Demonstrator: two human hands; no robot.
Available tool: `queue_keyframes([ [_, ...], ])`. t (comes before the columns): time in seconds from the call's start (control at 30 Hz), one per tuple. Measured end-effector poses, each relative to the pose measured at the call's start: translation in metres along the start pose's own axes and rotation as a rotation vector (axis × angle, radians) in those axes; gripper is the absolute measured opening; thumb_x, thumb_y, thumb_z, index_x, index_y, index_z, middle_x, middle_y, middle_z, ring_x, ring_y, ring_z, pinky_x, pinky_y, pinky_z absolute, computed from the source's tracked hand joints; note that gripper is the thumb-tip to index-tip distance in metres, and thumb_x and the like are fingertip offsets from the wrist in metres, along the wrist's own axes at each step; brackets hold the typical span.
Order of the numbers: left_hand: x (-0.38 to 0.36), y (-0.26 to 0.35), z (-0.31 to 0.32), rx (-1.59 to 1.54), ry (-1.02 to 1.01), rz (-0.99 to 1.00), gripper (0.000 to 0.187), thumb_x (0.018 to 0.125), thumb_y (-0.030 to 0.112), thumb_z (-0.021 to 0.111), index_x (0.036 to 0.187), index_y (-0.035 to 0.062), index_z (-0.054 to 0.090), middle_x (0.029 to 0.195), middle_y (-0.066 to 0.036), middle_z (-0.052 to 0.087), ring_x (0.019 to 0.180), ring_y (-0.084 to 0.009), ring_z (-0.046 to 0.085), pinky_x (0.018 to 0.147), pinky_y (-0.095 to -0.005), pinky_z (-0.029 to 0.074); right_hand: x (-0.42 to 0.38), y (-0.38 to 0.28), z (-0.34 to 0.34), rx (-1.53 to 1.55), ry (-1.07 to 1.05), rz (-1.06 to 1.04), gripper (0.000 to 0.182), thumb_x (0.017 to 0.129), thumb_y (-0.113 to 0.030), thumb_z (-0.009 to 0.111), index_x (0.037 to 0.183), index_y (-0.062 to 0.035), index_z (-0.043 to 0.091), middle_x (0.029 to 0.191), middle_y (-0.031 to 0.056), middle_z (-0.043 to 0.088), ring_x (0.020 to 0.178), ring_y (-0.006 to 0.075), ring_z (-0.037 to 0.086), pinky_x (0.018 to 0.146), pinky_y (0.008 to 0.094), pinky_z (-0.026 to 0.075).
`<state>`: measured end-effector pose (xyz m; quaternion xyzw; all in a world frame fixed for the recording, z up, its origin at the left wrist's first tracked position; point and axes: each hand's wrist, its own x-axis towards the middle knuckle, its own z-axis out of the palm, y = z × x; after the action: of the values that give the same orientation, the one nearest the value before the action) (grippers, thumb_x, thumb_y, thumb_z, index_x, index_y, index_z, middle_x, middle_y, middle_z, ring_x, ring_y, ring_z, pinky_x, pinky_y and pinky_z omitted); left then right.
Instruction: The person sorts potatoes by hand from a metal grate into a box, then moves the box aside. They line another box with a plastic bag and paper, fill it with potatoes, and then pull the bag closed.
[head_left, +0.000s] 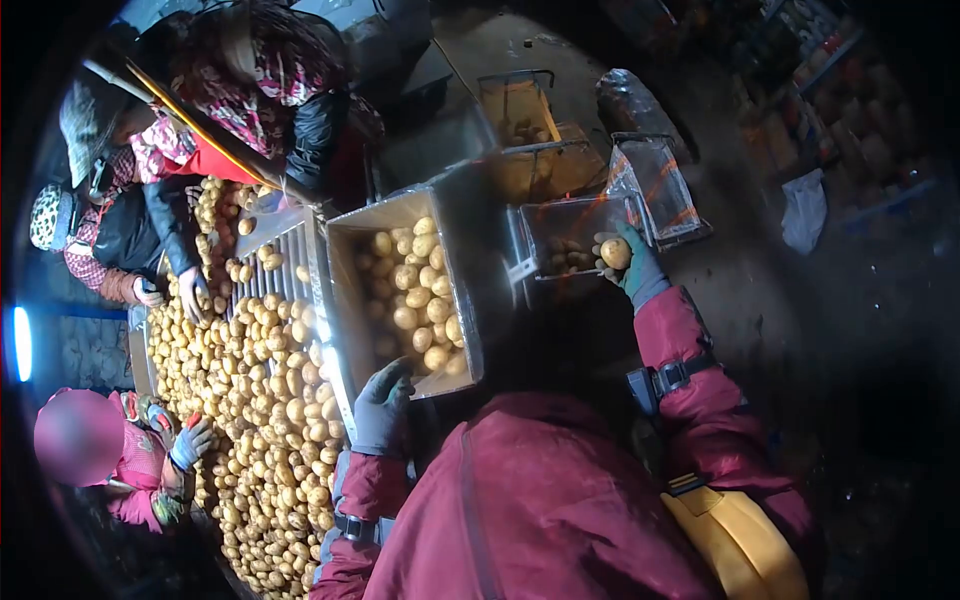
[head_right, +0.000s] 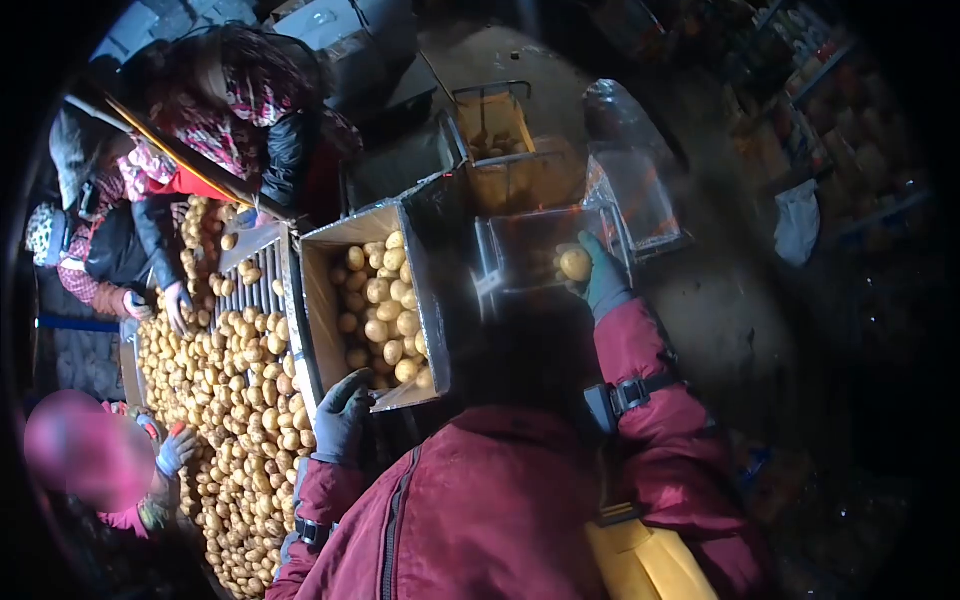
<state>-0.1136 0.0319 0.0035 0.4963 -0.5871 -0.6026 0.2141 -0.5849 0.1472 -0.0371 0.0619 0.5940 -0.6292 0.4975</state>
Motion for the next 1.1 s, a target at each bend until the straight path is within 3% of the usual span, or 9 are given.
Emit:
queue_keyframes([
  [0.13, -0.002, -0.003, 0.000, 0.004, 0.014, 0.020, 0.032, 0.096, 0.005, 0.062, 0.127, 0.0016, 0.066, 0.114, -0.004, 0.070, 0.089, -0.0096, 0.064, 0.081, -0.0252, 0.052, 0.024, 0.009, -0.018, 0.015, 0.035, 0.013, 0.047, 0.094, -0.051, 0.062, 0.108, -0.0066, 0.071, 0.089, 0.0113, 0.072, 0.061, 0.0218, 0.068, 0.045, 0.0252, 0.054],
  [0.3, -0.011, -0.010, -0.013, 0.009, 0.059, -0.027, 0.032, 0.096, 0.004, 0.061, 0.127, 0.0024, 0.066, 0.112, -0.003, 0.070, 0.087, -0.0087, 0.062, 0.079, -0.0238, 0.051, 0.037, 0.014, -0.009, -0.026, 0.020, -0.064, 0.046, 0.096, -0.048, 0.061, 0.108, -0.0048, 0.070, 0.081, 0.0096, 0.070, 0.058, 0.0188, 0.065, 0.042, 0.0241, 0.050],
  [0.43, -0.026, -0.019, -0.026, 0.184, 0.175, -0.075, 0.028, 0.094, 0.021, 0.065, 0.120, 0.0118, 0.071, 0.116, -0.007, 0.072, 0.110, -0.0219, 0.068, 0.096, -0.0325, 0.051, 0.004, 0.008, 0.057, -0.154, -0.154, 0.065, 0.047, 0.097, -0.050, 0.058, 0.107, -0.0046, 0.068, 0.076, 0.0079, 0.069, 0.050, 0.0140, 0.061, 0.037, 0.0214, 0.044],
  [0.5, -0.035, -0.010, -0.030, 0.289, 0.230, -0.011, 0.028, 0.094, 0.024, 0.066, 0.120, 0.0155, 0.072, 0.118, -0.005, 0.072, 0.111, -0.0232, 0.068, 0.096, -0.0336, 0.051, -0.005, 0.031, 0.105, -0.272, -0.229, 0.145, 0.053, 0.095, -0.056, 0.059, 0.108, -0.0054, 0.069, 0.074, 0.0057, 0.068, 0.046, 0.0132, 0.057, 0.037, 0.0209, 0.041],
  [0.6, -0.045, -0.016, -0.047, 0.167, 0.242, 0.026, 0.028, 0.094, 0.018, 0.065, 0.120, 0.0090, 0.071, 0.115, -0.010, 0.072, 0.108, -0.0225, 0.068, 0.095, -0.0337, 0.052, -0.034, 0.071, 0.180, -0.541, -0.419, 0.205, 0.057, 0.090, -0.063, 0.061, 0.100, -0.0085, 0.074, 0.079, 0.0028, 0.070, 0.048, 0.0104, 0.058, 0.039, 0.0224, 0.042],
  [0.73, -0.074, -0.040, -0.078, -0.084, 0.383, -0.121, 0.027, 0.095, 0.014, 0.064, 0.119, 0.0044, 0.070, 0.111, -0.011, 0.072, 0.105, -0.0199, 0.068, 0.093, -0.0314, 0.052, -0.060, 0.130, 0.250, -0.583, -0.450, 0.196, 0.052, 0.093, -0.056, 0.060, 0.100, -0.0062, 0.072, 0.073, 0.0028, 0.067, 0.045, 0.0089, 0.055, 0.040, 0.0194, 0.037],
  [0.9, -0.120, -0.077, -0.139, 0.002, 0.618, -0.155, 0.025, 0.096, 0.010, 0.063, 0.120, 0.0045, 0.070, 0.113, -0.011, 0.071, 0.106, -0.0180, 0.066, 0.093, -0.0304, 0.051, -0.042, 0.158, 0.282, -0.533, -0.556, 0.273, 0.041, 0.093, -0.043, 0.066, 0.109, -0.0060, 0.068, 0.096, 0.0090, 0.067, 0.073, 0.0231, 0.067, 0.056, 0.0366, 0.054],
  [1.07, -0.161, -0.125, -0.187, -0.039, 0.913, -0.184, 0.040, 0.094, 0.016, 0.068, 0.131, 0.0026, 0.063, 0.122, -0.014, 0.068, 0.112, -0.0221, 0.064, 0.097, -0.0341, 0.049, -0.032, 0.158, 0.303, -0.610, -0.663, 0.311, 0.042, 0.096, -0.041, 0.059, 0.111, -0.0033, 0.070, 0.101, 0.0085, 0.069, 0.072, 0.0259, 0.067, 0.057, 0.0359, 0.053],
  [1.1, -0.167, -0.130, -0.195, 0.148, 0.937, -0.236, 0.043, 0.092, 0.017, 0.069, 0.132, 0.0028, 0.062, 0.123, -0.015, 0.067, 0.112, -0.0251, 0.063, 0.097, -0.0355, 0.049, -0.035, 0.163, 0.308, -0.561, -0.654, 0.333, 0.042, 0.097, -0.040, 0.057, 0.111, -0.0013, 0.068, 0.098, 0.0099, 0.069, 0.070, 0.0246, 0.066, 0.056, 0.0348, 0.054],
])
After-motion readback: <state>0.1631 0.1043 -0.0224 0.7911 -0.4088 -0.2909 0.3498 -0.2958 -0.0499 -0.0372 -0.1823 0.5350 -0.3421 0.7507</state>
